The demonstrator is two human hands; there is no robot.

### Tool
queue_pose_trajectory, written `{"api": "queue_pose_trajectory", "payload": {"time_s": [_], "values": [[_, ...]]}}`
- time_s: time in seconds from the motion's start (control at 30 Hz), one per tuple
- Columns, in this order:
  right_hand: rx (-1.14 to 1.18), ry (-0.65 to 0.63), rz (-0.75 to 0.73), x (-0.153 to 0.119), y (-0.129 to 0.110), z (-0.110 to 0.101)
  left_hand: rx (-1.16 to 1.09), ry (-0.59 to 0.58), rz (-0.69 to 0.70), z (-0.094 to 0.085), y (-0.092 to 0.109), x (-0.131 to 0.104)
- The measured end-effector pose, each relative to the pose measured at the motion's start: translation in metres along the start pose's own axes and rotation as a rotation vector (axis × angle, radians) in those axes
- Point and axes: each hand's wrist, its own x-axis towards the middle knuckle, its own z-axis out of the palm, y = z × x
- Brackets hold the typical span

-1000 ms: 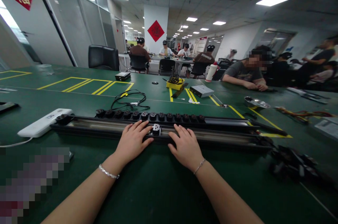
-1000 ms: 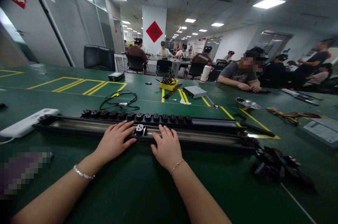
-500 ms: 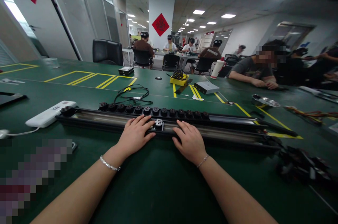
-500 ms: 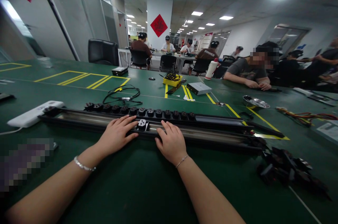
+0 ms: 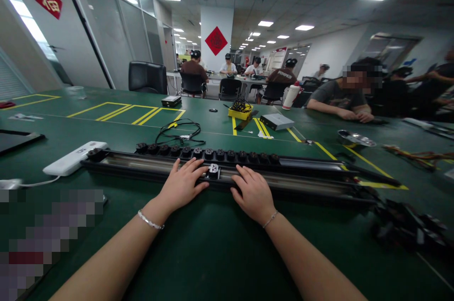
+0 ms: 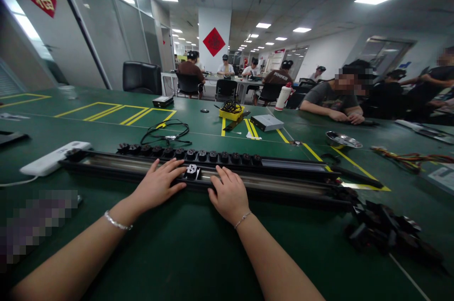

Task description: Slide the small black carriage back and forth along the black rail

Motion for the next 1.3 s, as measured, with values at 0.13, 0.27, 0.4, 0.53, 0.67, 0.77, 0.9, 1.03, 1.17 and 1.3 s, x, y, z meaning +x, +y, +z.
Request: {"api": "queue_pose_trajectory", "payload": {"time_s": [0.13, 0.27, 0.4, 0.53, 0.67, 0.77, 0.9, 1.03, 1.17, 1.3], "values": [[0.005, 0.017, -0.011, -0.001, 0.000, 0.000, -0.036, -0.080, 0.082, -0.009, -0.010, 0.008], [0.002, 0.015, -0.013, -0.001, 0.000, -0.002, -0.076, -0.163, 0.147, -0.017, -0.017, 0.017], [0.002, 0.005, -0.010, -0.001, 0.000, -0.002, -0.083, -0.098, 0.143, -0.016, -0.016, 0.020], [-0.004, 0.009, -0.009, -0.001, 0.000, -0.002, -0.090, -0.065, 0.140, -0.013, -0.014, 0.019], [-0.006, 0.005, -0.007, 0.000, 0.001, -0.002, -0.105, -0.068, 0.147, -0.013, -0.015, 0.019], [-0.008, -0.002, -0.006, 0.000, 0.001, -0.002, -0.112, -0.070, 0.144, -0.013, -0.015, 0.019], [-0.012, 0.003, -0.005, 0.000, 0.000, -0.002, -0.116, -0.066, 0.140, -0.013, -0.016, 0.019], [-0.011, 0.018, -0.005, -0.001, -0.001, -0.002, -0.094, -0.062, 0.153, -0.011, -0.015, 0.019], [-0.009, 0.025, -0.003, -0.001, -0.001, -0.001, -0.048, -0.050, 0.163, -0.010, -0.015, 0.018], [-0.005, 0.014, -0.017, -0.001, 0.000, -0.002, -0.038, -0.046, 0.170, -0.009, -0.014, 0.018]]}}
